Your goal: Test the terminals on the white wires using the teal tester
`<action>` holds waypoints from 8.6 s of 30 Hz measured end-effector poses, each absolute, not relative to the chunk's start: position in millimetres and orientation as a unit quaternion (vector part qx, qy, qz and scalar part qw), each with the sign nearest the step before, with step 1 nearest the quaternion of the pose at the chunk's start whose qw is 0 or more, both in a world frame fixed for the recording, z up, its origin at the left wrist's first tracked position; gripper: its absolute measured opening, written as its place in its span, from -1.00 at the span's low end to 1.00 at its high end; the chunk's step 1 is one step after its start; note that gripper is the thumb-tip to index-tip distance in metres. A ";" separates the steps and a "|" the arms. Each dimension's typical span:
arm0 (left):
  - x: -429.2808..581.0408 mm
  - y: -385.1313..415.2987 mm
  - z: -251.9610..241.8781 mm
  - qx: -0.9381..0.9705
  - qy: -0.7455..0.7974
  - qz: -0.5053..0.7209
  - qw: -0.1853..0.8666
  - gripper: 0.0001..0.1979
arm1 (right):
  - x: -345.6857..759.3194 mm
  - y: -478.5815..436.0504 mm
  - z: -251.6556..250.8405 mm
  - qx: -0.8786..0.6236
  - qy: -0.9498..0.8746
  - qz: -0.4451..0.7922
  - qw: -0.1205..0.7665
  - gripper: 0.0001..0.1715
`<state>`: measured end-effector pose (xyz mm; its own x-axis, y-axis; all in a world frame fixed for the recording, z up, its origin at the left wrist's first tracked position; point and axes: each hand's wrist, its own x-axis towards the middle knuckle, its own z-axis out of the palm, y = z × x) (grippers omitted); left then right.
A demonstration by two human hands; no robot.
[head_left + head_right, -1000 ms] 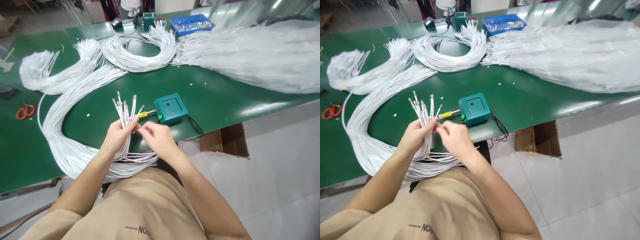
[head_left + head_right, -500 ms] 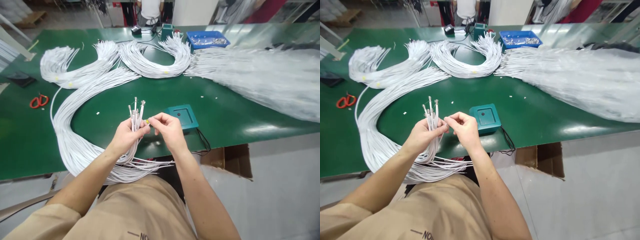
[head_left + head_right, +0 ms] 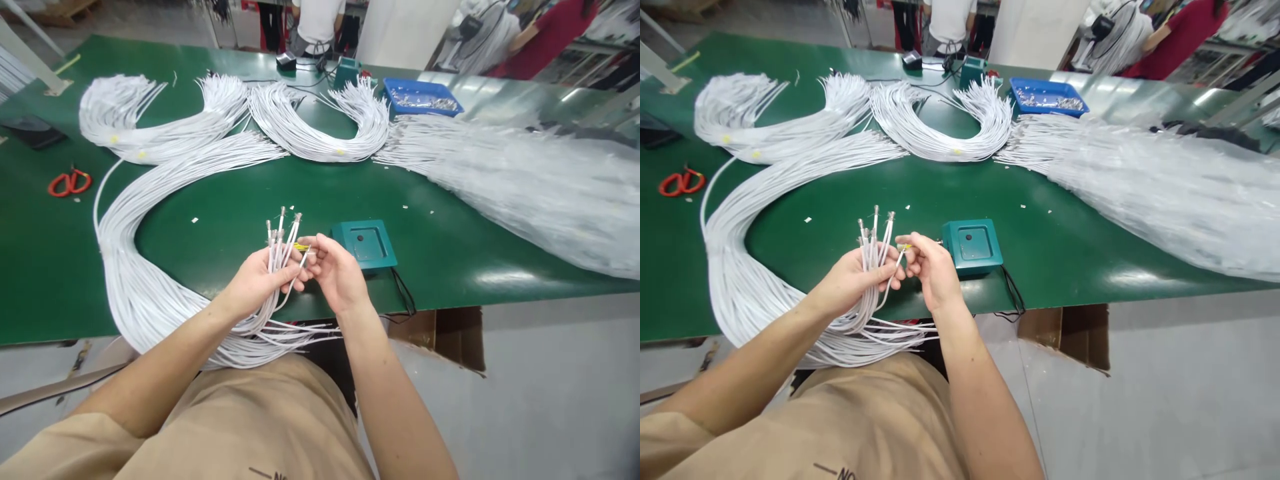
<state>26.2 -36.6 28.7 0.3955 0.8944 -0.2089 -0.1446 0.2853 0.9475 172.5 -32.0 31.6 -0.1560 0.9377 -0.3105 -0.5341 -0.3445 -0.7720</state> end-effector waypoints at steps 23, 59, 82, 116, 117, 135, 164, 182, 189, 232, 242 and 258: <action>24.4 -35.4 24.3 0.469 0.439 0.397 0.656 -0.76 | 170.0 -40.5 29.8 -0.419 -0.246 0.691 0.535 -0.78; 24.5 -28.9 19.7 0.460 0.471 0.395 0.641 -0.72 | 184.4 -29.1 33.4 -0.531 -0.328 0.631 0.461 -0.75; 3.1 -1.0 -13.0 0.395 0.448 0.375 0.709 -0.50 | 181.5 -0.9 21.0 -0.519 -0.847 -0.035 0.112 -0.82; 14.4 8.5 -26.1 0.474 0.570 0.309 0.596 -0.64 | 188.1 -10.9 25.2 -0.553 -0.799 0.067 0.226 -0.82; 12.5 8.8 -27.0 0.477 0.571 0.310 0.592 -0.64 | 183.3 -18.0 24.5 -0.554 -0.797 0.065 0.232 -0.80; -6.6 -10.4 4.8 0.505 0.492 0.361 0.610 -0.67 | 127.8 -100.8 4.2 -0.525 -0.848 0.039 0.063 -0.83; 7.9 -35.9 16.5 0.501 0.475 0.387 0.611 -0.73 | 151.8 -17.7 46.3 -0.495 -0.389 0.527 0.571 -0.79; 8.7 -33.4 23.6 0.476 0.502 0.417 0.589 -0.74 | 144.9 -31.7 40.2 -0.519 -0.423 0.554 0.494 -0.83; 4.7 -33.8 20.1 0.468 0.478 0.436 0.602 -0.72 | 136.8 -28.1 32.2 -0.407 -0.246 0.722 0.502 -0.86; 2.4 -7.8 -8.0 0.409 0.457 0.388 0.688 -0.51 | 184.7 -3.9 19.2 -0.546 -0.824 0.006 0.152 -0.76; 11.1 -2.1 -14.6 0.471 0.511 0.360 0.623 -0.57 | 195.9 9.1 19.4 -0.524 -0.844 0.073 0.092 -0.90; 4.0 -2.6 -20.7 0.505 0.497 0.377 0.597 -0.51 | 170.3 9.6 24.6 -0.580 -0.750 0.186 0.256 -0.78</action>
<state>4.0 -2.6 -20.7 0.2214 0.9517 -0.2125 0.0515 0.2062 0.9772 170.3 9.6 24.6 -0.1954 0.9662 0.1684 0.7758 0.2573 -0.5761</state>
